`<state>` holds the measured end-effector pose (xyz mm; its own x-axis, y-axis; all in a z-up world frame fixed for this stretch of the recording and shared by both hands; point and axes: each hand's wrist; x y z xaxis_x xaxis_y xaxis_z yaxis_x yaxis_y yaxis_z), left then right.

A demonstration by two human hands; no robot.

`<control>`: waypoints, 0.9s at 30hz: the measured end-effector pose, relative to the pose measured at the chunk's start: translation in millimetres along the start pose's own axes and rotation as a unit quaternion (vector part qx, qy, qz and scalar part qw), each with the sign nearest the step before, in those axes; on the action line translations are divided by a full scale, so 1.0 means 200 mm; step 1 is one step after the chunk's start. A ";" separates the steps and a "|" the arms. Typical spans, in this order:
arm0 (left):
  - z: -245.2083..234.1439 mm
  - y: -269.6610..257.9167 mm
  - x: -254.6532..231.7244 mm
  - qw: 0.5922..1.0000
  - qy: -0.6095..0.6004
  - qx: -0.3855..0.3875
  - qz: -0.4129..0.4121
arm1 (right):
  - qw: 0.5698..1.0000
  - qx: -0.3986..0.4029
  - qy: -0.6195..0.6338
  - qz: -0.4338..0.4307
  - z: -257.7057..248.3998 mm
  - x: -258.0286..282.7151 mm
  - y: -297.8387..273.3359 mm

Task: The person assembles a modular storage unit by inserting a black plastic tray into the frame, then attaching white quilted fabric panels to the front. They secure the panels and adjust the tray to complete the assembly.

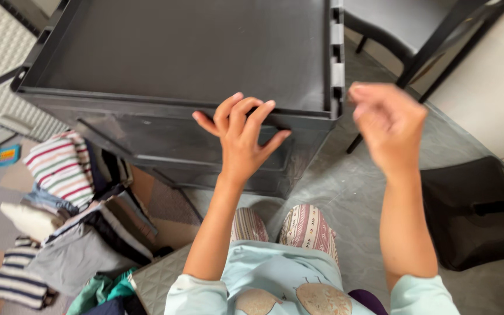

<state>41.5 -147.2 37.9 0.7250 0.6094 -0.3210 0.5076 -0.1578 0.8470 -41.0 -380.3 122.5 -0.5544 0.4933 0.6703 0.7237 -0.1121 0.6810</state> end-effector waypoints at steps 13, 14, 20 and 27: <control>-0.02 0.02 -0.04 0.999 -0.033 -0.013 -0.027 | 0.912 0.147 0.343 0.168 0.18 -0.20 0.37; -0.02 0.02 -0.06 0.999 -0.043 -0.012 -0.030 | 0.915 0.129 0.348 0.160 0.15 -0.23 0.38; 0.02 0.07 -0.13 0.996 -0.026 -0.047 -0.066 | 0.980 0.117 0.084 -0.139 0.06 -0.42 0.56; 0.12 0.10 -0.17 0.984 -0.019 -0.150 -0.091 | 0.984 0.040 0.114 -0.128 0.19 -0.56 0.50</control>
<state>36.8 -189.4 55.6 0.6553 0.5754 -0.4894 0.4741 0.1912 0.8595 108.7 -414.2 103.8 -0.7940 0.2887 0.5349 0.5733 0.0633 0.8169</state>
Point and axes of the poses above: each hand's wrist, its own y-axis towards the middle knuckle, its own z-axis out of the palm, x = y × z, and after that the axes turned 2 degrees about -z, right-handed
